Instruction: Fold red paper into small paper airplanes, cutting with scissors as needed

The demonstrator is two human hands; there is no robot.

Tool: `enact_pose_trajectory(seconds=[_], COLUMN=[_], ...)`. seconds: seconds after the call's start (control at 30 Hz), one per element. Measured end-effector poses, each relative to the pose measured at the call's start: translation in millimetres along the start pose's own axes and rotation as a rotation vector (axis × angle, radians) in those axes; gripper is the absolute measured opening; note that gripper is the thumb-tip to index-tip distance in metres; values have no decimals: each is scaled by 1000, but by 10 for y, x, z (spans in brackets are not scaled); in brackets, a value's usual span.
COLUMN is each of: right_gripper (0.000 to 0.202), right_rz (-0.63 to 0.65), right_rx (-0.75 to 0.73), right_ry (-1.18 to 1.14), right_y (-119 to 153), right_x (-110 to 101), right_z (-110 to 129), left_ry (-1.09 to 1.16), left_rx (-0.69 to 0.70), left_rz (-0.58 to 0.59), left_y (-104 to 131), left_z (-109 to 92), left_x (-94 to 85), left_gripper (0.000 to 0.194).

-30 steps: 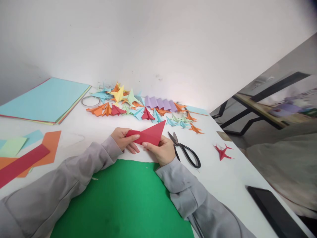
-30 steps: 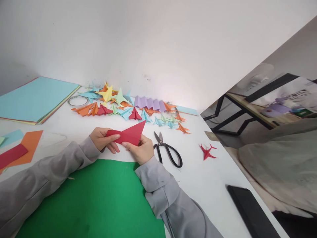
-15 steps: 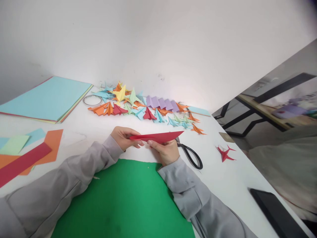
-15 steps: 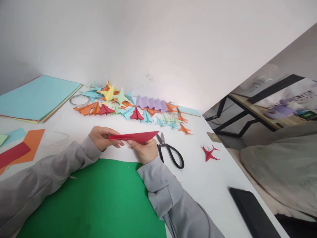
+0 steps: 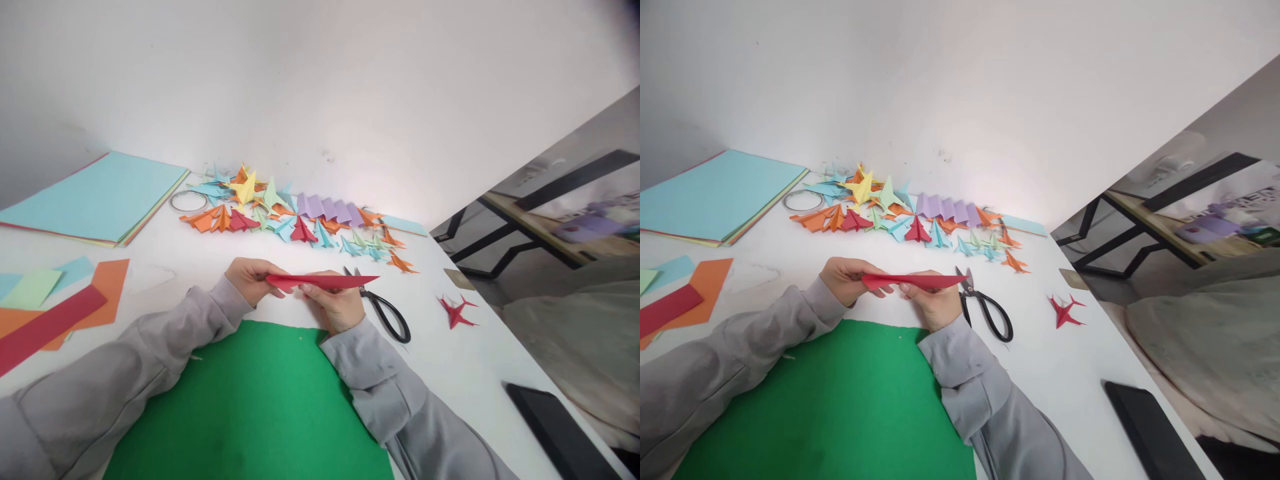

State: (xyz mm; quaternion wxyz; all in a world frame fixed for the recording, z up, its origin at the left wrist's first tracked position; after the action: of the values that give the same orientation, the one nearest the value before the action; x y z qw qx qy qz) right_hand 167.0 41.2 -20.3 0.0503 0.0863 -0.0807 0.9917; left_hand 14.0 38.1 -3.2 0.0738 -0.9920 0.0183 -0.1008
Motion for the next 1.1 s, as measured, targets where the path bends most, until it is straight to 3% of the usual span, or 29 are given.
enact_pose_trajectory(seconds=[0.5, 0.87, 1.1], right_gripper=[14, 15, 16], right_rz=[8, 28, 22], right_rx=[-19, -25, 14], right_ry=[79, 146, 117], right_y=[49, 26, 13], right_x=[-5, -12, -16], right_z=[41, 9, 24], left_ry=[7, -129, -215], left_rx=[22, 18, 97], left_rz=[4, 24, 22], left_y=[6, 37, 50], left_z=[89, -18, -78], left_x=[-1, 7, 3], left_gripper=[17, 20, 15])
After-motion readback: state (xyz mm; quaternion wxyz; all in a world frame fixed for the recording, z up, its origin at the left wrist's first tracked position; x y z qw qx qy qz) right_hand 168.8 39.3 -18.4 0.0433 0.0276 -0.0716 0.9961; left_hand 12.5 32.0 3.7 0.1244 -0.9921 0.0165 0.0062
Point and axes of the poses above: each hand's wrist, its own y-axis away from the middle knuckle, its own x-axis out of the palm, z = x × y, the point moved 5 cm from there along -y, towards the middle knuckle, and after that the axes turned 10 degrees about -z, right-handed, at the moved point
